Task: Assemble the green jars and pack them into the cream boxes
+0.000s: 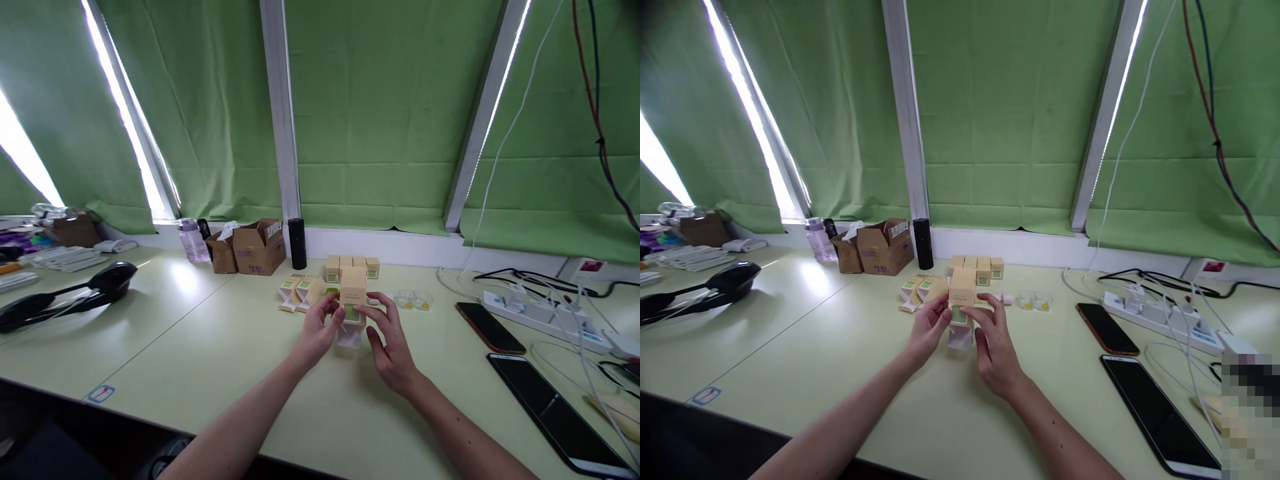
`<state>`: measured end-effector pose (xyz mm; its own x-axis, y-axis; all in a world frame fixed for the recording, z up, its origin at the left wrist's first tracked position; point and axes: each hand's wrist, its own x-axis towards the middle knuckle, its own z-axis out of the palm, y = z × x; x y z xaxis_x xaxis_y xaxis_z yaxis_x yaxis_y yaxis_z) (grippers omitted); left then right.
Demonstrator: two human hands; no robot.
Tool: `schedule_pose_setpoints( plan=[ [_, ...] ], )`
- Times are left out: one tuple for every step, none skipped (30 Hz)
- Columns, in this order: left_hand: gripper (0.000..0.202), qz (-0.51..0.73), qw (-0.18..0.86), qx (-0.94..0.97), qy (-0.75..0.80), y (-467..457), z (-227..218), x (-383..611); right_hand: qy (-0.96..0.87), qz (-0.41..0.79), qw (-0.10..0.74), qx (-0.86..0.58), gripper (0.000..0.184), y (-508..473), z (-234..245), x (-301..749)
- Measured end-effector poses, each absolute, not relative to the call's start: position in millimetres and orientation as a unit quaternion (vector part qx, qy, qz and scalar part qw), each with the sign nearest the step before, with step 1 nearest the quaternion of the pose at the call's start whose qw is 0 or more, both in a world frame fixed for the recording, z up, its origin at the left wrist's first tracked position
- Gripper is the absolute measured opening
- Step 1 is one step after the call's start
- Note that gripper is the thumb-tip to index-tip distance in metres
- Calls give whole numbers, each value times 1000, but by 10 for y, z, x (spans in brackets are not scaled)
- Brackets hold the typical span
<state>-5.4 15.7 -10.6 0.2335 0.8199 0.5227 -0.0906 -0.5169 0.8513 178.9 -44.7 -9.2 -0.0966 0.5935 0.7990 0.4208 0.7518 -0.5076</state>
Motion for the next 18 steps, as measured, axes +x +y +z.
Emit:
schedule_pose_setpoints(
  plan=[
    [62,556,408,671,272,152,-109,-53,-731,80,581,-348,48,-441,-95,1789],
    [64,555,407,673,270,140,-104,-52,-724,88,587,-351,46,-434,-99,1790],
    [65,553,406,677,268,123,-93,-52,-717,98,593,-354,44,-427,-103,1790],
    [64,552,403,680,266,101,-77,-53,-709,110,599,-356,42,-419,-106,1792],
    [62,554,396,683,263,78,-57,-54,-699,125,605,-360,40,-410,-109,1794],
    [60,559,385,686,260,56,-37,-57,-690,140,611,-363,39,-403,-112,1797],
    [58,565,369,691,260,37,-18,-60,-681,156,615,-366,38,-396,-114,1801],
    [55,570,349,697,260,22,-2,-64,-673,171,619,-368,37,-389,-117,1805],
    [53,572,328,706,259,12,10,-69,-665,184,623,-369,37,-384,-119,1808],
    [51,571,310,716,254,6,16,-73,-657,195,628,-368,36,-379,-121,1811],
    [50,570,294,727,246,4,18,-76,-651,204,633,-367,36,-376,-123,1813],
    [49,567,282,737,236,5,16,-77,-645,212,637,-365,36,-374,-124,1813],
    [49,564,273,746,227,7,13,-78,-641,219,639,-364,36,-373,-124,1811],
    [49,561,265,753,220,9,10,-77,-639,225,640,-364,36,-374,-123,1808],
    [48,559,258,758,216,9,9,-76,-638,230,639,-363,36,-377,-119,1803],
    [47,555,251,763,216,9,9,-74,-638,234,637,-363,36,-382,-114,1798],
    [45,551,244,767,218,7,12,-71,-639,237,635,-363,35,-387,-108,1792],
    [43,548,238,771,222,5,16,-68,-641,238,632,-363,35,-393,-101,1786]
  ],
)
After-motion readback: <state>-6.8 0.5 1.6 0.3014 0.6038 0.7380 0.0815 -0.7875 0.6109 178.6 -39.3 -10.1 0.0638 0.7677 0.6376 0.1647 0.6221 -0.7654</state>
